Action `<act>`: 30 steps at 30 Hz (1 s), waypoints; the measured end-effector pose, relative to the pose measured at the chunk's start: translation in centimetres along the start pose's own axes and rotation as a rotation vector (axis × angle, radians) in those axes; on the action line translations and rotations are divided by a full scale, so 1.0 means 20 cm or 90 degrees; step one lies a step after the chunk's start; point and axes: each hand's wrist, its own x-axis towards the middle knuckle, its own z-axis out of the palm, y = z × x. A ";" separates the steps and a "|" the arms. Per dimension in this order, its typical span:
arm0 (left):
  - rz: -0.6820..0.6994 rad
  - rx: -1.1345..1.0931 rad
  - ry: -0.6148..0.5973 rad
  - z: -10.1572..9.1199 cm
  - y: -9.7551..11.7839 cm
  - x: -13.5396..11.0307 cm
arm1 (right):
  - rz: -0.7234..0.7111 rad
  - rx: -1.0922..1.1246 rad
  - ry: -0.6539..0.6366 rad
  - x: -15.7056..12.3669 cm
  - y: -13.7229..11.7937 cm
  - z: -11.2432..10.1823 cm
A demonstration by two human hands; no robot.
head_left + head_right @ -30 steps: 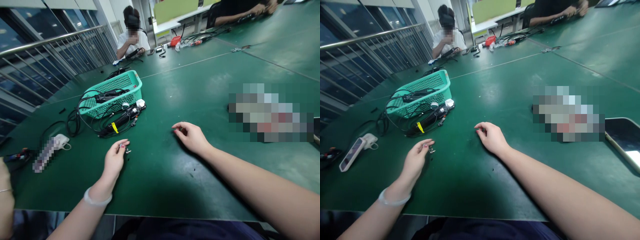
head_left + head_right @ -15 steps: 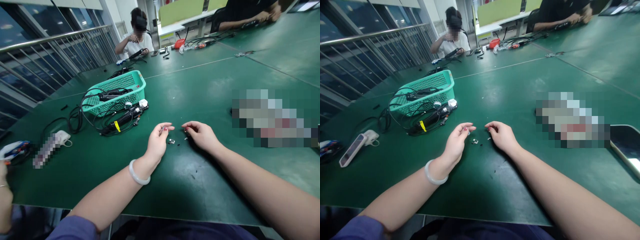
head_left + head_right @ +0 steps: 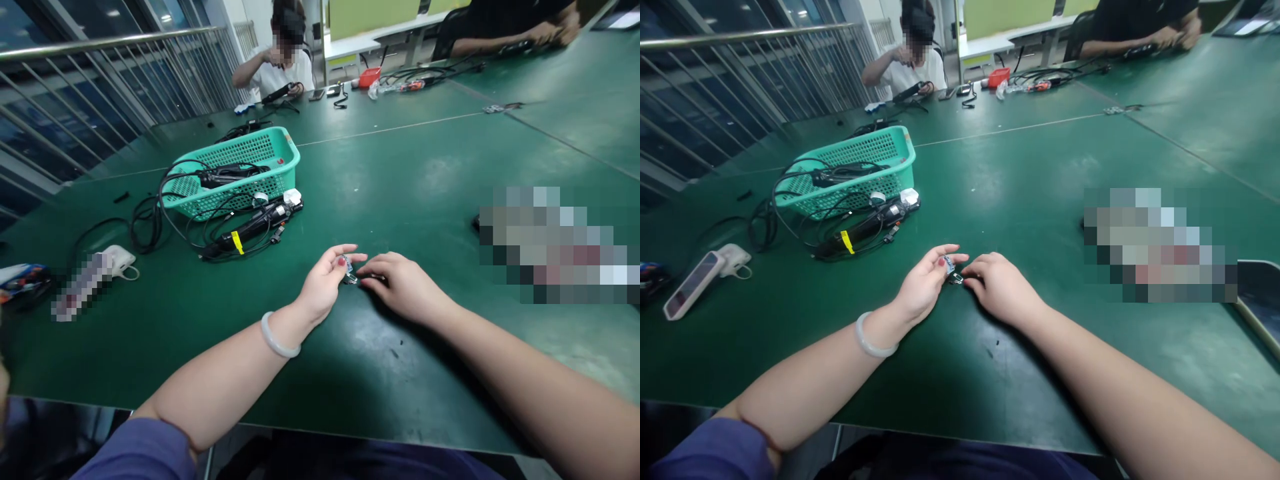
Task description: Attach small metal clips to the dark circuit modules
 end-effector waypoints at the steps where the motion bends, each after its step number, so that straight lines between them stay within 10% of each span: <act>1: -0.015 -0.039 -0.003 0.00 0.00 0.00 | -0.020 -0.009 -0.002 0.00 -0.02 0.01; 19: -0.073 -0.204 0.071 0.00 -0.02 0.02 | -0.086 -0.035 0.014 0.01 -0.05 0.06; 30: -0.023 -0.154 0.025 -0.01 -0.04 0.01 | 0.068 0.170 0.120 -0.02 0.01 -0.01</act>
